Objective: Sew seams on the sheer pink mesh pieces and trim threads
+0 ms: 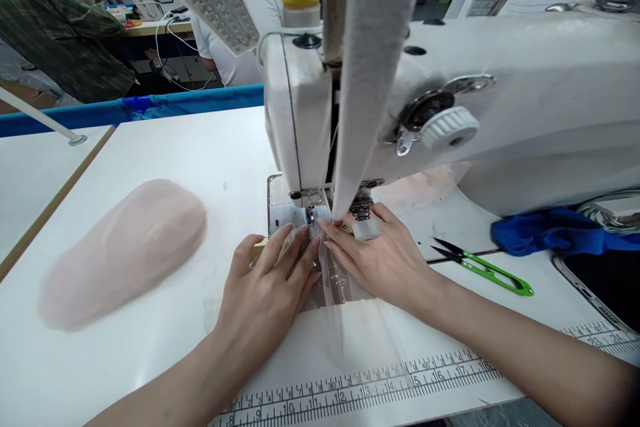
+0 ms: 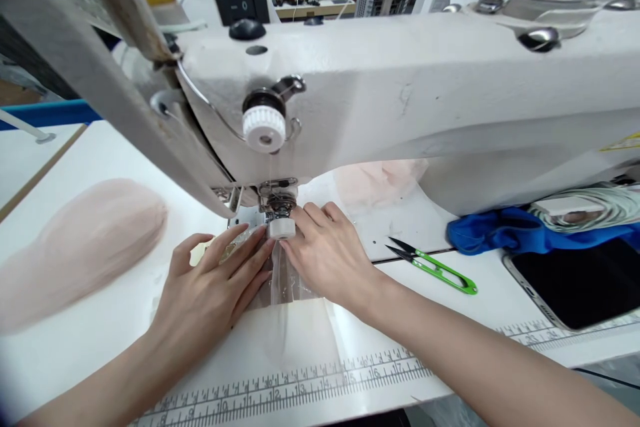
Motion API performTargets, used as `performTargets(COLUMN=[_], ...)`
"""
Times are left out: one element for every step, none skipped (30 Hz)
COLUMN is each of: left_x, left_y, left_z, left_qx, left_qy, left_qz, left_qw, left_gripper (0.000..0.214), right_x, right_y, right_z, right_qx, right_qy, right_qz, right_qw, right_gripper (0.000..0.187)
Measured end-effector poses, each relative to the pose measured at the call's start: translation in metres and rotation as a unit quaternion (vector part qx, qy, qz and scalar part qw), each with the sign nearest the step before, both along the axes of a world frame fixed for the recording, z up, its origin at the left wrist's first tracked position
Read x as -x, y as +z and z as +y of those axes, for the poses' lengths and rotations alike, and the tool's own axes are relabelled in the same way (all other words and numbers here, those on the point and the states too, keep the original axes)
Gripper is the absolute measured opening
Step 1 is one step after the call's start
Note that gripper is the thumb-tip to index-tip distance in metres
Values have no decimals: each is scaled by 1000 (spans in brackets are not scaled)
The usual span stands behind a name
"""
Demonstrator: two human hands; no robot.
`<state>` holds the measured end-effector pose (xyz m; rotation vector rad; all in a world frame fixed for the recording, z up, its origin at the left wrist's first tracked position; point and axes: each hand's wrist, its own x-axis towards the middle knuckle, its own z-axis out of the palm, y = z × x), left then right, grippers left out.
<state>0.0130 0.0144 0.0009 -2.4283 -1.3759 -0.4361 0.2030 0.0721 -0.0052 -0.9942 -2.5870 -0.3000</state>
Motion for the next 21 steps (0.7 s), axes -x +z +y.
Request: performTargets(left_x=[0,0,0,0,0,0,0,0,0,0,0,0,1,1,1,1,1,1,1,0,0], left_y=[0,-1,-1,-1,-1,-2,-2,-2,-2,-2,-2,-2,-3,-3,-3,-3,-2,-2,-2,-2,-2], left_z=[1,1,2,3,3,4,4,4,4,4,4,4,4,3,3,3,2,2,3,3,3], left_qx=[0,1,1,0,-1,-1,-2,-2,-2,-2,-2,-4,-4,-4,-4,-2,-1,0,1,2,2], left_qy=[1,1,2,3,3,3,2,1,1,1,2,4,5,6,6,8,9,10,10,10,9], left_qz=[-3,-5,-8,-10,-10,-11,-10,-10,-8,-7,-6,-5,-5,-4,-4,-4,-4,-4,-3,-3,-3], left_qw=[1000,1000,1000,1000,1000,1000,1000,1000,1000,1000,1000,1000,1000,1000,1000,1000,1000,1000,1000,1000,1000], left_gripper=[30,30,29,29,29,29,29,29,29,29,29,29,30,30,30,30,30,30,29,29,30], right_x=[0,0,0,0,0,1,1,1,1,1,1,0,0,0,0,0,0,0,0,0,0], right_y=[0,-1,-1,-1,-1,-1,-1,0,0,0,0,0,0,0,0,0,0,1,1,1,1], right_z=[1,1,2,2,2,3,3,3,3,3,3,3,3,2,2,2,2,2,2,2,1], right_qx=[0,-1,-3,-5,-4,-3,-3,-3,-4,-4,-6,-6,-7,-8,-8,-8,-7,-5,-4,-3,-3], right_qy=[-4,-7,-9,-10,-9,-9,-10,-12,-15,-17,-19,-21,-21,-22,-23,-24,-25,-27,-29,-31,-33], right_qz=[-3,-5,-6,-7,-8,-9,-10,-10,-12,-13,-15,-17,-19,-21,-24,-25,-27,-28,-28,-29,-29], right_qw=[1000,1000,1000,1000,1000,1000,1000,1000,1000,1000,1000,1000,1000,1000,999,999,999,999,999,999,999], right_gripper=[27,26,26,25,25,24,24,24,25,25,25,25,26,26,27,27,27,27,27,27,27])
